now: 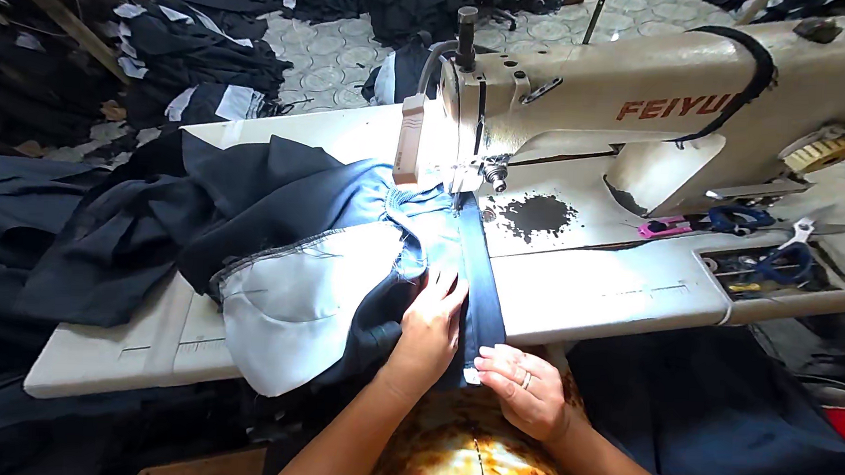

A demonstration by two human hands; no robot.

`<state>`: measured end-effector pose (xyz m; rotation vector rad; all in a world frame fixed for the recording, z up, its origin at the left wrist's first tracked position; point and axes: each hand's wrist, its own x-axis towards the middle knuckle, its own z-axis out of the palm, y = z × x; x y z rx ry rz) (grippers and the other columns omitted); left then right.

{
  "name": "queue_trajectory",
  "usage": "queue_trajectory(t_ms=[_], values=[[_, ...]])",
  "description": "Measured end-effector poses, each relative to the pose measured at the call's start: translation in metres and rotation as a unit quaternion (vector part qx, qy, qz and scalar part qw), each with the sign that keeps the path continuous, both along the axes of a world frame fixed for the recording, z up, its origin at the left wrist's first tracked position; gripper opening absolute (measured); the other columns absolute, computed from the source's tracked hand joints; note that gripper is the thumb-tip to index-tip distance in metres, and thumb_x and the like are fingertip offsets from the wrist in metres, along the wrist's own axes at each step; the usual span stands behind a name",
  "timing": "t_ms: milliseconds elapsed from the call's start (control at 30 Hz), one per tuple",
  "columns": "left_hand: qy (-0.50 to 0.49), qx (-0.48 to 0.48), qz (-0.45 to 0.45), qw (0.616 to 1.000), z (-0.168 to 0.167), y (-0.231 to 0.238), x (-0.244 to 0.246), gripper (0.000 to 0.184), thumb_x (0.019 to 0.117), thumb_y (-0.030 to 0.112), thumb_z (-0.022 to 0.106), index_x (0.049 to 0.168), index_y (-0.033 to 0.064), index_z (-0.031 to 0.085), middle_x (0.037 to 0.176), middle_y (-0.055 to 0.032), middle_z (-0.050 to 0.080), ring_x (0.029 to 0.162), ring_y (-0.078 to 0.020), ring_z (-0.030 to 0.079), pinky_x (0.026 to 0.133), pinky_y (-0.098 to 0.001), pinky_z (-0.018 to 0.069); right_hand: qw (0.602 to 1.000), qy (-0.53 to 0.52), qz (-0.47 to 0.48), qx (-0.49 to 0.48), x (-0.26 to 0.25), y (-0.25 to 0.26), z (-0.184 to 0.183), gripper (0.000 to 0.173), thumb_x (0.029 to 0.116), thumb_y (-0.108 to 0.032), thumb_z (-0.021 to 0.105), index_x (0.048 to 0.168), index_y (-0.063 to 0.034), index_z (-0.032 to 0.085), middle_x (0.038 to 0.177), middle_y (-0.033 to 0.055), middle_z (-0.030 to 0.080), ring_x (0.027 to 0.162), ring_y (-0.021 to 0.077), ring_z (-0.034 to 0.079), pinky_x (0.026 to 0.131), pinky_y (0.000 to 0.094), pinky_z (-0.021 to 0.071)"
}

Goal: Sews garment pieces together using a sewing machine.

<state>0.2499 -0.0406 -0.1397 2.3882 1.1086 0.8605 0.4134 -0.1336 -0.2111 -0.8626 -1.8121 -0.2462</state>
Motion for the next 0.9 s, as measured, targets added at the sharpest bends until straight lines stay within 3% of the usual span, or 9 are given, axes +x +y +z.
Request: queue_trajectory(t_ms=[133, 333, 433, 500, 567, 700, 900], values=[[-0.027, 0.007, -0.008, 1.000, -0.002, -0.001, -0.002, 0.030, 0.0944, 0.002, 0.058, 0.118, 0.0024, 0.077, 0.133, -0.0212, 0.067, 0.133, -0.0407, 0.058, 0.110, -0.0503, 0.0480, 1.000, 0.004, -0.005, 0.000, -0.002, 0.000, 0.000, 0.015, 0.1044, -0.008, 0.053, 0.101, -0.0070, 0.067, 0.099, 0.0100, 0.077, 0.103, 0.0201, 0.074, 0.097, 0.0329, 0.0576], [-0.036, 0.013, -0.054, 0.998, -0.003, -0.012, -0.010, 0.030, 0.0908, -0.005, 0.059, 0.113, 0.0006, 0.078, 0.128, -0.0215, 0.070, 0.130, -0.0422, 0.060, 0.110, -0.0593, 0.0446, 1.000, 0.003, -0.008, -0.006, -0.003, 0.000, 0.000, 0.017, 0.1041, -0.007, 0.053, 0.099, -0.0055, 0.070, 0.098, 0.0125, 0.078, 0.101, 0.0219, 0.075, 0.096, 0.0344, 0.0584], [-0.038, -0.006, -0.106, 0.994, 0.001, -0.026, -0.020, 0.036, 0.0878, -0.010, 0.054, 0.115, -0.0023, 0.076, 0.128, -0.0216, 0.070, 0.129, -0.0404, 0.062, 0.111, -0.0540, 0.0453, 1.000, 0.013, -0.008, -0.010, -0.002, 0.002, 0.000, 0.018, 0.1036, -0.006, 0.053, 0.098, -0.0052, 0.070, 0.096, 0.0127, 0.078, 0.101, 0.0214, 0.076, 0.096, 0.0342, 0.0583], [-0.049, -0.005, -0.153, 0.987, 0.002, -0.037, -0.029, 0.035, 0.0874, -0.006, 0.053, 0.113, -0.0018, 0.076, 0.125, -0.0197, 0.071, 0.126, -0.0350, 0.064, 0.111, -0.0471, 0.0477, 1.000, 0.025, -0.005, -0.013, -0.002, 0.002, 0.002, 0.017, 0.1031, -0.006, 0.054, 0.098, -0.0044, 0.070, 0.094, 0.0133, 0.077, 0.099, 0.0209, 0.076, 0.096, 0.0341, 0.0586], [-0.051, 0.030, -0.173, 0.983, 0.000, -0.048, -0.034, 0.033, 0.0859, 0.001, 0.058, 0.114, 0.0003, 0.075, 0.118, -0.0153, 0.074, 0.118, -0.0279, 0.069, 0.105, -0.0403, 0.0539, 1.000, 0.028, -0.006, -0.008, 0.000, 0.002, 0.005, 0.016, 0.1022, -0.005, 0.055, 0.097, -0.0036, 0.071, 0.093, 0.0140, 0.077, 0.098, 0.0211, 0.076, 0.095, 0.0342, 0.0593], [-0.033, 0.115, -0.124, 0.985, -0.007, -0.063, -0.031, 0.032, 0.0887, 0.018, 0.075, 0.116, 0.0016, 0.075, 0.111, -0.0134, 0.076, 0.108, -0.0253, 0.073, 0.097, -0.0391, 0.0580, 1.000, 0.023, -0.020, -0.009, -0.001, 0.002, 0.012, 0.020, 0.1012, -0.006, 0.056, 0.095, -0.0025, 0.074, 0.093, 0.0147, 0.078, 0.096, 0.0224, 0.076, 0.092, 0.0338, 0.0600], [-0.072, 0.203, -0.069, 0.974, -0.014, -0.057, -0.018, 0.016, 0.0915, 0.012, 0.070, 0.102, 0.0019, 0.077, 0.095, -0.0115, 0.077, 0.091, -0.0224, 0.076, 0.083, -0.0344, 0.0614, 0.999, 0.025, -0.037, -0.021, -0.004, 0.007, 0.028, 0.019, 0.0974, -0.006, 0.060, 0.091, -0.0009, 0.077, 0.089, 0.0145, 0.078, 0.089, 0.0216, 0.077, 0.085, 0.0315, 0.0612]])
